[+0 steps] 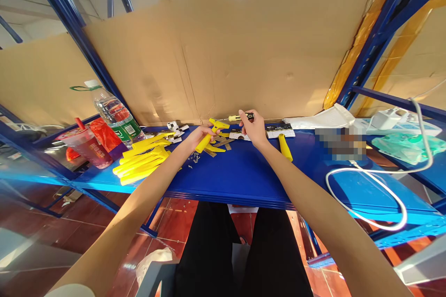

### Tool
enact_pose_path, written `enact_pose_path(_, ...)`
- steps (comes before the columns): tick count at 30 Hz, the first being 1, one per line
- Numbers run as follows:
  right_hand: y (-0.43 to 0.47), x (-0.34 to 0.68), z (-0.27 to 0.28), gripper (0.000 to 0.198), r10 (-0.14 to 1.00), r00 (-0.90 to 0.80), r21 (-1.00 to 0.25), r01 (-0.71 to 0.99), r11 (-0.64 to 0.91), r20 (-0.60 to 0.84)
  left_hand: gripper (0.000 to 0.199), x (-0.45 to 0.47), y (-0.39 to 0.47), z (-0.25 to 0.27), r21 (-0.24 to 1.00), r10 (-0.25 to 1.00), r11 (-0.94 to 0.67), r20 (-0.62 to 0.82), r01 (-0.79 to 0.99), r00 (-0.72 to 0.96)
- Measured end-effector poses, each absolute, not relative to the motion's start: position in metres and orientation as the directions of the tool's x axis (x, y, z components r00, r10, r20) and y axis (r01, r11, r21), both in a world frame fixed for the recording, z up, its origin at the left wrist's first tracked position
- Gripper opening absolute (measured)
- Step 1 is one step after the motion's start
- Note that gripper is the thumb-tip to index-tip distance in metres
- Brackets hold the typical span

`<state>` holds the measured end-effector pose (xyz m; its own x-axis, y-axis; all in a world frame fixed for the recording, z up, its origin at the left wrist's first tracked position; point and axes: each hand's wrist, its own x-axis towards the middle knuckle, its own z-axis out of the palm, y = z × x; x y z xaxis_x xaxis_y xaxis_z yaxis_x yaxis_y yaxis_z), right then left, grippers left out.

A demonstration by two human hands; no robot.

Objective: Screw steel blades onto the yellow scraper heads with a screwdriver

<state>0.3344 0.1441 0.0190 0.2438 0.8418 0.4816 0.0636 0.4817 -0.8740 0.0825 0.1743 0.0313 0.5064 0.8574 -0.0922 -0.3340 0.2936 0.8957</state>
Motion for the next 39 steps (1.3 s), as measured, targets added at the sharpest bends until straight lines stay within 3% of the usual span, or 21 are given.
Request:
enact_pose_path(33,0.135,0.327,0.023,0.067,0.833,0.153,-0.847,0.078,0.526,0.531,0.049,0.082,0.162,0.047,0.764,0.836,0.452,-0.183,-0.46,0.517)
enact_pose_path(39,0.133,0.326,0.022,0.069,0.83,0.122,-0.839,0.075,0.538,0.543,0.049,0.083,0.163,0.046,0.795,0.839,0.429,-0.175,-0.429,0.515)
